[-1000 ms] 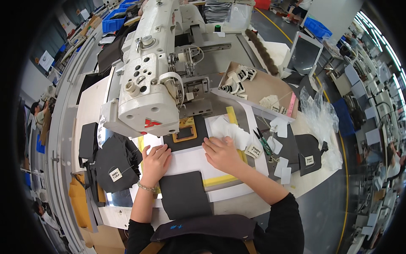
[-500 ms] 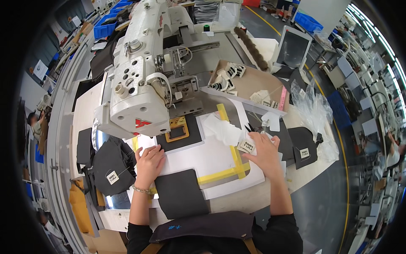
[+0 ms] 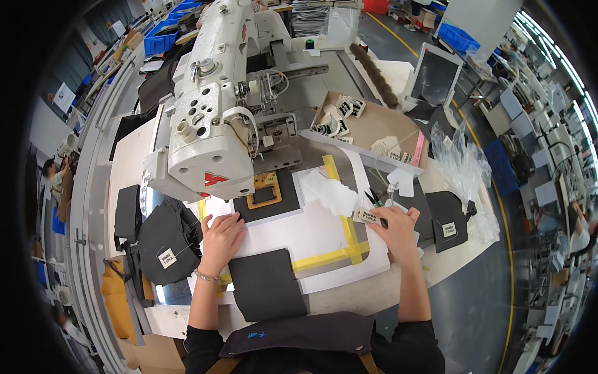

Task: The person sews white rectangular labels onto black fabric pieces using an industrial sewing machine. They repeatedly pick up a fabric piece, align a label, feed it through the machine, and trim the excess thread with scissors. The finished items are stacked on the table.

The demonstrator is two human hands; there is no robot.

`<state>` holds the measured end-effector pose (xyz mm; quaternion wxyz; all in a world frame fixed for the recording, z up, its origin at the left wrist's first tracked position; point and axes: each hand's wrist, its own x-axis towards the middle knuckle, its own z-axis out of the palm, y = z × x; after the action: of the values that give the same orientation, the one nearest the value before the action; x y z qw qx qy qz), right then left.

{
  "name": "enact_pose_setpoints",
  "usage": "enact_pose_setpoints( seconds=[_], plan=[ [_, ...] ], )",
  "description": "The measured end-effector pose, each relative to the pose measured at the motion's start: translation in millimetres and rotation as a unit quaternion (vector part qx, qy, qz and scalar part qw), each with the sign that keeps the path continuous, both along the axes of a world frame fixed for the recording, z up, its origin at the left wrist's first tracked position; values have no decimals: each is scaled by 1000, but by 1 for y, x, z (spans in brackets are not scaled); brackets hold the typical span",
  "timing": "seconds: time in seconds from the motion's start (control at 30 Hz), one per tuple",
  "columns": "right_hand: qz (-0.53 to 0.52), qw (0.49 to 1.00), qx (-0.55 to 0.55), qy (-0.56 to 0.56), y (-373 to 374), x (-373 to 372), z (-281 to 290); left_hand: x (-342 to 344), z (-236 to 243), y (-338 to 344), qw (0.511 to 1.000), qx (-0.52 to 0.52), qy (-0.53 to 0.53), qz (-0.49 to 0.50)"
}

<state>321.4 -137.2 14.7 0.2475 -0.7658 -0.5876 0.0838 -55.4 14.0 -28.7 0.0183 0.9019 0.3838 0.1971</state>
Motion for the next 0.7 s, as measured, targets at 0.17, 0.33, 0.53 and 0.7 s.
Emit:
enact_pose_setpoints(
  seconds=[0.17, 0.33, 0.53, 0.7],
  plan=[
    [8, 996, 58, -60, 6, 8, -5, 1, 7, -1, 1000, 25, -3, -12],
    [101, 991, 83, -4, 39, -48, 1, 27, 25, -17, 978, -3, -189, -84],
    [307, 945, 24, 113, 73, -126, -14, 55, 27, -25, 930, -252, -257, -80],
    [251, 891, -66, 372, 118, -130, -17, 50, 12, 1, 947, -150, -276, -71]
  ],
)
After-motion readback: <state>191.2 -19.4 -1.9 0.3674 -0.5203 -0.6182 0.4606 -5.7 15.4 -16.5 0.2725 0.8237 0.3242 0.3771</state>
